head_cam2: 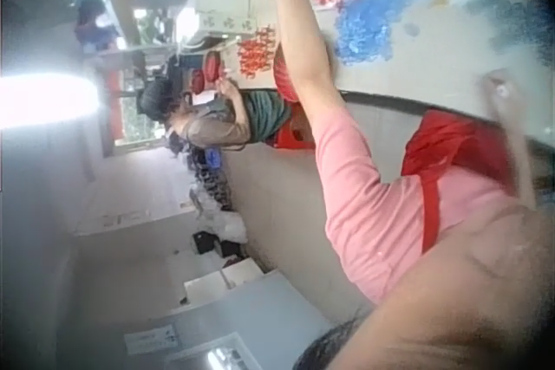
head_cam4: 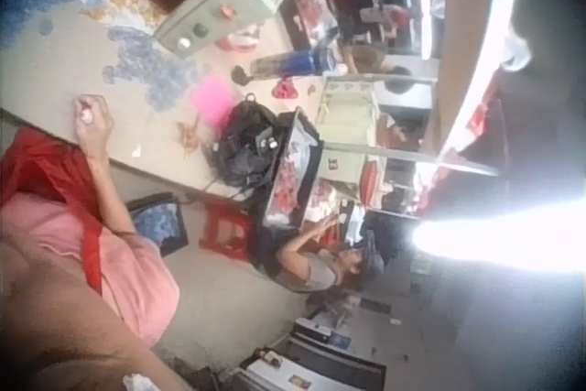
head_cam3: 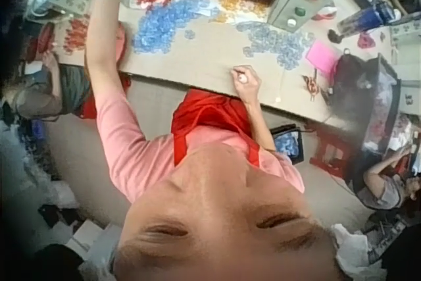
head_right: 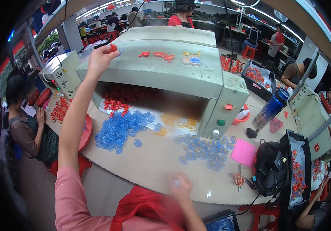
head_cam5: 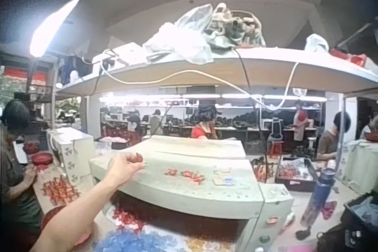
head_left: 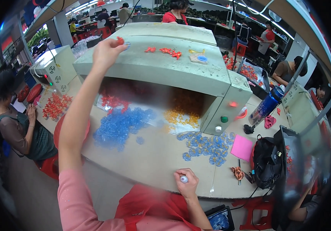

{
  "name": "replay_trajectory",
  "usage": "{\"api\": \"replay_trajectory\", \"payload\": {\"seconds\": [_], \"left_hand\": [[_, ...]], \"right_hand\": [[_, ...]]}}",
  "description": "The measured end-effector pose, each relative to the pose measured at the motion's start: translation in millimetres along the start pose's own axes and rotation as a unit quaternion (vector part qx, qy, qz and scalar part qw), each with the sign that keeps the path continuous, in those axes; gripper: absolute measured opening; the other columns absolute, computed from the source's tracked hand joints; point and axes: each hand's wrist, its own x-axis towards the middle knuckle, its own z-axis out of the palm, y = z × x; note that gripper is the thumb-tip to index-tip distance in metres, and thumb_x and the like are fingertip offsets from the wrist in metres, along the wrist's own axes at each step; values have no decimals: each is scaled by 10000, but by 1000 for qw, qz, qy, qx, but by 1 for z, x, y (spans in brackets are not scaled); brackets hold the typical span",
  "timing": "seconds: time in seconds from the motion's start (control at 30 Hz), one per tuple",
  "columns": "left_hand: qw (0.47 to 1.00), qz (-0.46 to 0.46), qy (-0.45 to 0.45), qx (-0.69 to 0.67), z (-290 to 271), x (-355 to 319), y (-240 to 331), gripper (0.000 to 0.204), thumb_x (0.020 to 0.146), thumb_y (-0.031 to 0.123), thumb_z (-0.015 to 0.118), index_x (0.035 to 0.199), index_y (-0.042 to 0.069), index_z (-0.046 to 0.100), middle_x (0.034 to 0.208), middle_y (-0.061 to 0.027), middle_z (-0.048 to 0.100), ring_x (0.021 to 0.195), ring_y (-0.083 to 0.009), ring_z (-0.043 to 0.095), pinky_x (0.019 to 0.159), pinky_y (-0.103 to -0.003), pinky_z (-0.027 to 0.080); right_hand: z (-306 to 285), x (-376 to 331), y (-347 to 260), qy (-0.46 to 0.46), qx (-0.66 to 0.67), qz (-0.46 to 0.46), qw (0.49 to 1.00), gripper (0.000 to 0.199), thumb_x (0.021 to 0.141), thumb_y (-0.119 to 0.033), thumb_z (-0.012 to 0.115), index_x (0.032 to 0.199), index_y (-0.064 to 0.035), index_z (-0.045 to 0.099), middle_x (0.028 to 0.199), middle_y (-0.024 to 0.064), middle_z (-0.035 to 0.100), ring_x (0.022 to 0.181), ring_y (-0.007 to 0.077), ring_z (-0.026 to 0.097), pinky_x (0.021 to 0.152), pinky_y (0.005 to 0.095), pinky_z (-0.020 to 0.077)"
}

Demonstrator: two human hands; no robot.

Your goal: The person applies glue from a bottle to small red plastic toy components, then attaches them together or to a larger assembly by hand.

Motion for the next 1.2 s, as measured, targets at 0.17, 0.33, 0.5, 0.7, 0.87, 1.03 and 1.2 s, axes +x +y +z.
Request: {"api": "replay_trajectory", "payload": {"seconds": [0.17,0.33,0.5,0.7,0.87,1.03,1.2], "left_hand": [[991,-51,40,121,51,21,17,343,684,375,755,872,92,711,905,-162,675,866,-313,641,763,-389,493],[982,6,73,174,34,6,16,450,702,365,748,1010,48,664,1025,-170,642,965,-314,610,790,-391,490],[881,137,267,-366,15,-181,74,198,850,-11,563,1045,-42,559,919,-102,574,838,-161,571,776,-254,478],[476,464,347,-661,-25,-303,151,219,906,121,541,1093,200,622,1050,-47,470,1021,-196,454,901,-294,414],[307,53,246,-918,-73,-343,183,205,804,6,538,640,129,529,689,44,467,611,-83,470,520,-176,351],[264,106,347,-894,-67,-322,200,278,809,-8,502,584,139,433,623,35,399,560,-90,426,490,-198,304],[353,-143,219,-898,-99,-332,199,210,821,-10,520,654,113,486,644,30,454,582,-103,464,519,-188,319]], "right_hand": [[-3,-3,-2,13,7,7,1000,115,705,23,702,790,-3,629,757,99,634,638,157,625,582,250,493],[-6,-6,-11,0,23,4,1000,115,703,21,701,790,-6,630,753,100,635,635,158,624,580,255,492],[-6,-3,7,-2,-10,11,1000,116,702,11,707,786,-13,630,744,97,634,638,163,625,579,259,493],[-1,3,-7,-7,-5,7,1000,120,706,11,709,794,-14,631,754,97,636,639,158,625,580,255,493],[2,-1,4,10,-1,37,999,119,711,12,710,799,-1,630,767,90,638,644,141,623,586,242,493],[1,-8,2,13,-18,30,999,114,717,11,706,803,4,631,769,90,639,652,134,622,591,238,496],[-1,-1,-2,9,-20,40,999,105,714,1,700,794,-6,632,758,92,637,663,168,629,608,261,497]]}}
